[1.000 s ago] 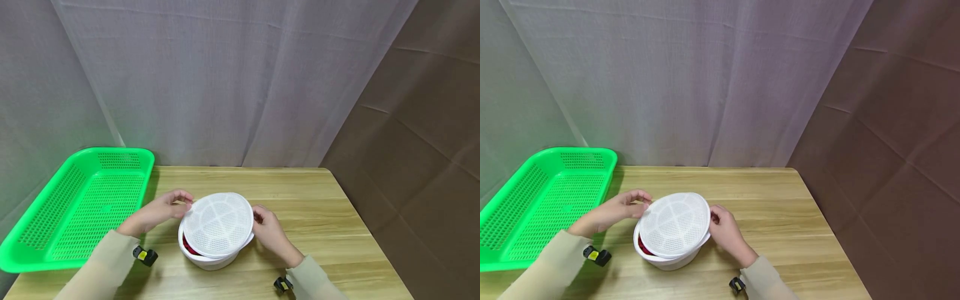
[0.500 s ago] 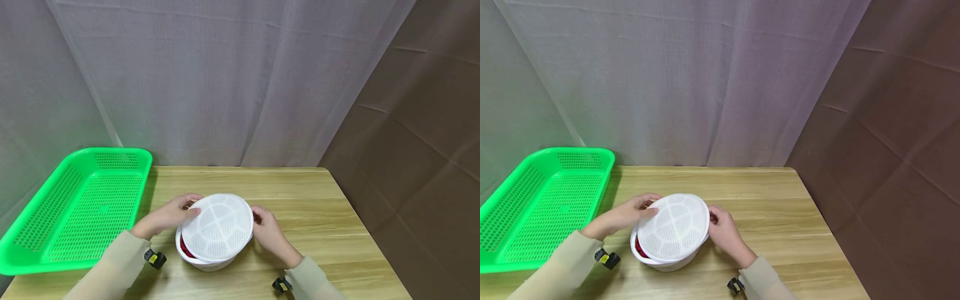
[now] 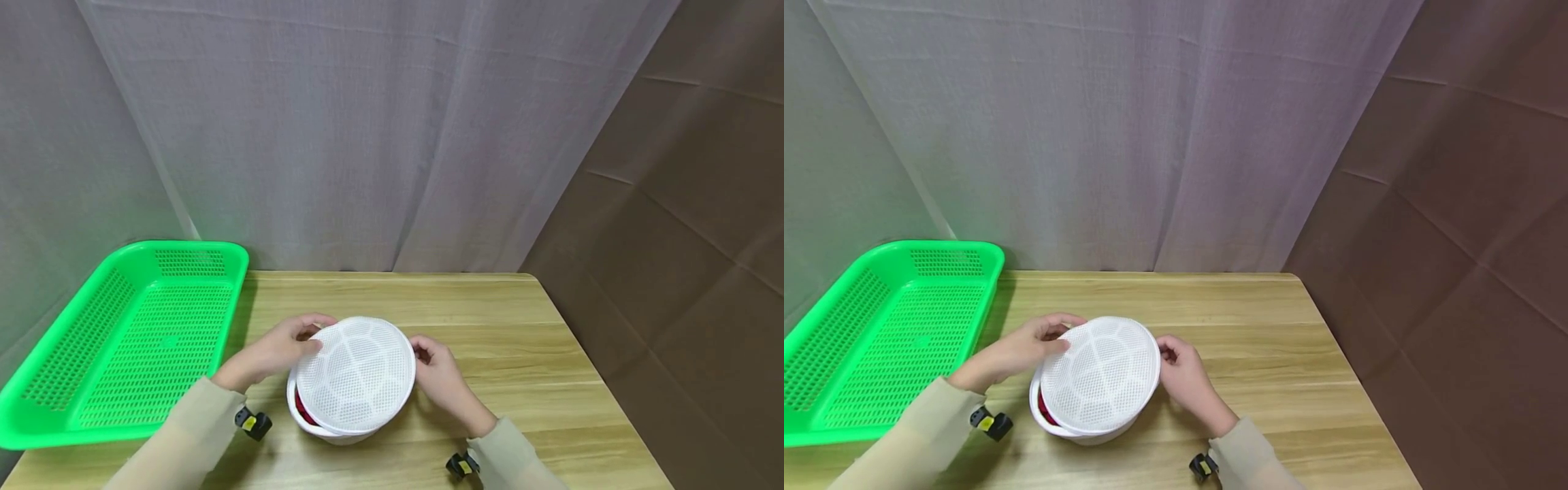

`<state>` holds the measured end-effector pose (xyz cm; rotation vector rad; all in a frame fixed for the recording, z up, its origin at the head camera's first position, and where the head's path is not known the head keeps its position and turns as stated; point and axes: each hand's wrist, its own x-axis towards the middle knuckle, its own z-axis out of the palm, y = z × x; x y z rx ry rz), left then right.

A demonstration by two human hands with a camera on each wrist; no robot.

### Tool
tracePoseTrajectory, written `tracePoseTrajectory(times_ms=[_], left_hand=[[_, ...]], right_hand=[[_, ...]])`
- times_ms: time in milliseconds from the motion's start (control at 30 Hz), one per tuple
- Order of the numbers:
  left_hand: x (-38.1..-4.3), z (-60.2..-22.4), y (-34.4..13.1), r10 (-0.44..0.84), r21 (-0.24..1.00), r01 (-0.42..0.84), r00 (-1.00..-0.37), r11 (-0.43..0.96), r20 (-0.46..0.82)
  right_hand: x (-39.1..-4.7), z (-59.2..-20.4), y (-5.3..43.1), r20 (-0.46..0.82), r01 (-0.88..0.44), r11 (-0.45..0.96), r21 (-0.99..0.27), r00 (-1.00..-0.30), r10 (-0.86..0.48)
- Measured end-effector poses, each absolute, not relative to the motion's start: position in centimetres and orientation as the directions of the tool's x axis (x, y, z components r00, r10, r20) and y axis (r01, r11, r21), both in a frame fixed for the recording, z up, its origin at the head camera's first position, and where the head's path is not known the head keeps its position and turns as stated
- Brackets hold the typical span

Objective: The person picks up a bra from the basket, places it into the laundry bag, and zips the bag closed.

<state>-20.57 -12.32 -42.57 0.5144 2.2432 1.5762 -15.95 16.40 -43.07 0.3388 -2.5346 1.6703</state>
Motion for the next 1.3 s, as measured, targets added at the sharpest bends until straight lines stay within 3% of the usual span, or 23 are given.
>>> tracePoseTrajectory(times_ms=[367,600,1000,1300], left_hand=[[-20.5,-41.8,-11.4,0.388,0.983,0.051,-0.921,0.176,-0.022],[-20.5,-41.7,-11.2,0.366,0.984,0.036,-0.93,0.173,-0.03],[-20.4,-41.8,-11.2,0.365,0.966,0.043,-0.929,0.254,-0.055],[-20.3,-42.2,-10.7,0.351,0.961,0.119,-0.936,0.249,0.025]], right_hand=[[-16.0,-42.2,16.7,0.172,-0.192,0.357,-0.914,-0.981,-0.086],[-17.4,-44.6,17.4,0.124,-0.13,0.254,-0.958,-0.991,-0.039],[-17.4,-45.2,17.4,0.172,-0.196,0.338,-0.92,-0.98,-0.1],[-16.5,-43.1,16.5,0.153,-0.189,0.333,-0.924,-0.98,-0.131]])
